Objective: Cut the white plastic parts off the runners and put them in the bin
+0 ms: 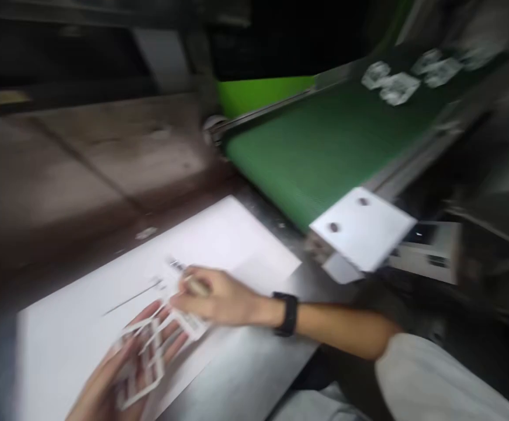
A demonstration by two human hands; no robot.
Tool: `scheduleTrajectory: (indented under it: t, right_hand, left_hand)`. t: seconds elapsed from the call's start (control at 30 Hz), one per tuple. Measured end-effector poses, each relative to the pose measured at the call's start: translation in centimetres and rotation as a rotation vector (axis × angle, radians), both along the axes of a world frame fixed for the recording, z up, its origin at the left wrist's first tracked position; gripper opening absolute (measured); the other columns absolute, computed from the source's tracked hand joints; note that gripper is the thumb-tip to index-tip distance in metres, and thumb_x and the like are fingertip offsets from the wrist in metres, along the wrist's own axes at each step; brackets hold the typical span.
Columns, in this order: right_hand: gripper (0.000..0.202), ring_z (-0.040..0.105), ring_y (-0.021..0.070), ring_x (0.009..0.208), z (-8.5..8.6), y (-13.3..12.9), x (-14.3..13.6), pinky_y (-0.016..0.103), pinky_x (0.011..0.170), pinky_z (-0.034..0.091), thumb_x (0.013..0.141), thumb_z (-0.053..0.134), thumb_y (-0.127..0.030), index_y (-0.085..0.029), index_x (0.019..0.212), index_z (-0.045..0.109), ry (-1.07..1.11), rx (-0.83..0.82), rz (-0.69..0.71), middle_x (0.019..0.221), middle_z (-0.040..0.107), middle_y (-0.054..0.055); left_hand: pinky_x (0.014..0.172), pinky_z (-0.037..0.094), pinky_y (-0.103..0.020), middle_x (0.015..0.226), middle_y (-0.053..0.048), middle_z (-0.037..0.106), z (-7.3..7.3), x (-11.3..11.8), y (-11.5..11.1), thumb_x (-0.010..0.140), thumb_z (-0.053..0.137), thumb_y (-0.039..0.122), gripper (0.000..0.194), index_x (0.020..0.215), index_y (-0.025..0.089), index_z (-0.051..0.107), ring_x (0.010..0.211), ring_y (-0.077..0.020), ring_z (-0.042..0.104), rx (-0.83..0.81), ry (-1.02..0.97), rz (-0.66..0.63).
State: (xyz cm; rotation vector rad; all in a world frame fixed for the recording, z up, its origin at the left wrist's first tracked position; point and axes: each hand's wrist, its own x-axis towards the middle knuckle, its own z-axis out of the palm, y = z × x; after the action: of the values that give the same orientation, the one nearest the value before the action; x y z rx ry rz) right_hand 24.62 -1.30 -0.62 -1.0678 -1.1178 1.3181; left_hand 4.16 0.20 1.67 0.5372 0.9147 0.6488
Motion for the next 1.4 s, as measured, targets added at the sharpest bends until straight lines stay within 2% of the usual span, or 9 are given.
scheduleTrajectory:
  t: [0.1, 0.2, 0.37, 0.5, 0.6, 0.7, 0.93, 1.2, 1.4]
  right_hand:
    - [0.044, 0.059, 0.0184, 0.085, 0.5, -0.2, 0.5, 0.028, 0.077, 0.05, 0.103, 0.085, -0.058, -0.021, 0.101, 0.062, 0.083, -0.049, 0.071, 0.093, 0.061, -0.002]
    - [0.031, 0.06, 0.0202, 0.093, 0.8, -0.6, 0.6, 0.029, 0.085, 0.05, 0.112, 0.077, -0.048, -0.023, 0.103, 0.061, 0.082, -0.09, 0.099, 0.098, 0.059, 0.0]
    - [0.022, 0.053, 0.0189, 0.09, 0.8, -1.4, -0.1, 0.029, 0.087, 0.044, 0.113, 0.077, -0.036, -0.023, 0.102, 0.063, -0.046, -0.055, 0.017, 0.096, 0.055, -0.002]
    - [0.02, 0.056, 0.0183, 0.087, 0.1, -1.6, -0.4, 0.03, 0.083, 0.044, 0.117, 0.072, -0.038, -0.024, 0.106, 0.065, -0.237, 0.018, -0.053, 0.095, 0.058, -0.003]
    - [0.021, 0.057, 0.0184, 0.087, -0.4, -1.8, -0.6, 0.03, 0.083, 0.045, 0.117, 0.073, -0.041, -0.024, 0.108, 0.065, -0.325, 0.026, -0.08, 0.095, 0.059, -0.003]
    - [0.021, 0.058, 0.019, 0.09, -0.7, -2.1, -1.0, 0.031, 0.085, 0.045, 0.117, 0.073, -0.04, -0.024, 0.108, 0.064, -0.375, 0.02, -0.081, 0.097, 0.06, -0.003]
    - [0.023, 0.069, 0.024, 0.108, -0.1, -2.3, -1.4, 0.035, 0.095, 0.053, 0.121, 0.067, -0.046, -0.024, 0.118, 0.068, -0.296, -0.083, 0.179, 0.116, 0.072, 0.002]
    - [0.024, 0.066, 0.0231, 0.099, 0.2, -1.7, 0.7, 0.037, 0.095, 0.051, 0.117, 0.073, -0.051, -0.029, 0.128, 0.072, -0.353, 0.049, -0.098, 0.105, 0.067, 0.0]
    - [0.025, 0.066, 0.0253, 0.103, 0.4, -1.2, 1.0, 0.039, 0.097, 0.048, 0.113, 0.076, -0.051, -0.027, 0.121, 0.074, -0.328, -0.071, -0.051, 0.107, 0.067, 0.001]
  left_hand:
    - [0.121, 0.063, -0.054, 0.155, -0.012, 0.073, 0.2, -1.9, -0.3, 0.105, 0.077, 0.033, 0.046, 0.149, 0.022, 0.074, 0.144, -0.0393, 0.07, -0.01, 0.023, 0.127]
    - [0.122, 0.061, -0.059, 0.156, -0.017, 0.072, 0.2, -2.4, -0.1, 0.113, 0.065, 0.036, 0.044, 0.153, 0.02, 0.07, 0.144, -0.0396, 0.071, -0.005, -0.048, 0.139]
    - [0.115, 0.067, -0.046, 0.15, -0.018, 0.075, 0.2, -1.9, -0.5, 0.117, 0.06, 0.032, 0.028, 0.135, 0.016, 0.074, 0.131, -0.0327, 0.079, -0.065, -0.069, 0.295]
    - [0.108, 0.069, -0.031, 0.147, -0.022, 0.076, -0.7, -1.5, -0.6, 0.114, 0.064, 0.02, 0.031, 0.14, 0.007, 0.072, 0.122, -0.0254, 0.083, -0.25, -0.112, 0.41]
    - [0.114, 0.066, -0.031, 0.144, -0.022, 0.077, -1.7, -1.4, -0.9, 0.109, 0.071, 0.013, 0.031, 0.14, 0.008, 0.073, 0.125, -0.0253, 0.082, -0.265, -0.105, 0.348]
    - [0.117, 0.066, -0.043, 0.146, -0.018, 0.077, -2.7, -1.3, -1.5, 0.112, 0.074, 0.031, 0.03, 0.139, 0.017, 0.071, 0.132, -0.0303, 0.079, -0.141, -0.071, 0.242]
    - [0.119, 0.064, -0.047, 0.159, -0.015, 0.069, -3.7, -1.0, -1.8, 0.116, 0.064, 0.054, 0.045, 0.146, 0.021, 0.072, 0.144, -0.0322, 0.07, -0.012, -0.13, 0.068]
    - [0.11, 0.067, -0.05, 0.152, -0.021, 0.073, -2.9, -1.8, -1.1, 0.113, 0.063, 0.029, 0.028, 0.135, 0.014, 0.072, 0.13, -0.0347, 0.078, -0.045, -0.229, -0.007]
    - [0.094, 0.069, -0.04, 0.138, -0.022, 0.08, -2.4, -2.3, -1.1, 0.11, 0.056, 0.032, 0.025, 0.122, 0.015, 0.07, 0.107, -0.0291, 0.083, 0.005, -0.26, -0.08]
